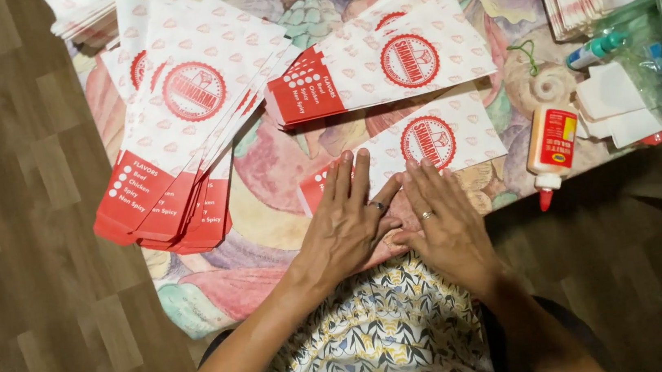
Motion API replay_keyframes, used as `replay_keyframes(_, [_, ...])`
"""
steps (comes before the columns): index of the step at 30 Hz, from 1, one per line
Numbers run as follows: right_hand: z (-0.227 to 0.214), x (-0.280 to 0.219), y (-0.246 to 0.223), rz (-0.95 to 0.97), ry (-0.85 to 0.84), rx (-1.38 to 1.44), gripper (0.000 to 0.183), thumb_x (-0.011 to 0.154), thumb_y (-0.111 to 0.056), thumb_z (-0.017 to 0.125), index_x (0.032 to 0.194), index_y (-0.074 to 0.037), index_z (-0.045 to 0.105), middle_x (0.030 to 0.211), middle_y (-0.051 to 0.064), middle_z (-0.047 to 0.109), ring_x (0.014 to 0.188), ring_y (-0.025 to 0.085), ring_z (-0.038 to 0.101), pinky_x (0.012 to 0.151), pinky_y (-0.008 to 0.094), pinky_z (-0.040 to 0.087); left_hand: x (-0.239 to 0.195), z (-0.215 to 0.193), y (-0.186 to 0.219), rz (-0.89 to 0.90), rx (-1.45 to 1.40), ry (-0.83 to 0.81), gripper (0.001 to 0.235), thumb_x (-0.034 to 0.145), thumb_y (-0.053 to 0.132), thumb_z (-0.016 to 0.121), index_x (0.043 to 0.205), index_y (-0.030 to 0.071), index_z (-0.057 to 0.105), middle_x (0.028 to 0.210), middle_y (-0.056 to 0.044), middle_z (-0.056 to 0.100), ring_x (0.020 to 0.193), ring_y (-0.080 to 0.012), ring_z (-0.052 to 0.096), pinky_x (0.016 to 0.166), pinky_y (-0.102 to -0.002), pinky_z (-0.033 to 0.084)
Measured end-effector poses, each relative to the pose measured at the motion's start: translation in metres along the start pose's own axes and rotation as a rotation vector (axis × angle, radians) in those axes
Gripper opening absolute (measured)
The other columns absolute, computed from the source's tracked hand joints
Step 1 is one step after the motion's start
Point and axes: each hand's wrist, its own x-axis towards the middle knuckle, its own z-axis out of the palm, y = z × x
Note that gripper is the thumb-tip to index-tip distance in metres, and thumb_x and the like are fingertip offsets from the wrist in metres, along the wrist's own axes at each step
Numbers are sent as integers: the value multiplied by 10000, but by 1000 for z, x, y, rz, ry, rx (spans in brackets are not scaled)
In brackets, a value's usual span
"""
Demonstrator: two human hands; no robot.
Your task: Applying glue to paper food wraps and stacking them for assembly.
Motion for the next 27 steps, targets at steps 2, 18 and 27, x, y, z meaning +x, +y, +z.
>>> replay_keyframes(2, [-6, -10, 20, 45, -13, -99, 881, 932, -599, 532, 1550, 17, 408, 1604, 252, 415, 1492, 422, 351, 1244, 530, 255, -7, -17, -9, 8, -49, 6, 635, 1026, 573, 396, 1530, 199, 490, 1561, -328, 393, 1475, -510, 344, 1213, -632, 244])
replay_keyframes(18, [-37, 13, 45, 66, 286, -133, 585, 1089, -405, 527, 1324, 114, 661, 1332, 302, 576, 1321, 502, 527, 1178, 591, 408, -16, -29, 30, -157, -50, 56, 778, 992, 582, 445, 1586, 87, 361, 1613, -209, 397, 1514, -437, 315, 1213, -663, 225])
replay_keyframes(27, [-18, 64, 43, 167, -148, 35, 897, 861, -329, 745, 1578, 47, 357, 1556, 334, 395, 1469, 518, 324, 1217, 651, 180, -21, -13, 22, -144, -49, -4, 824, 973, 640, 439, 1598, 112, 335, 1664, -170, 317, 1547, -398, 249, 1232, -640, 160])
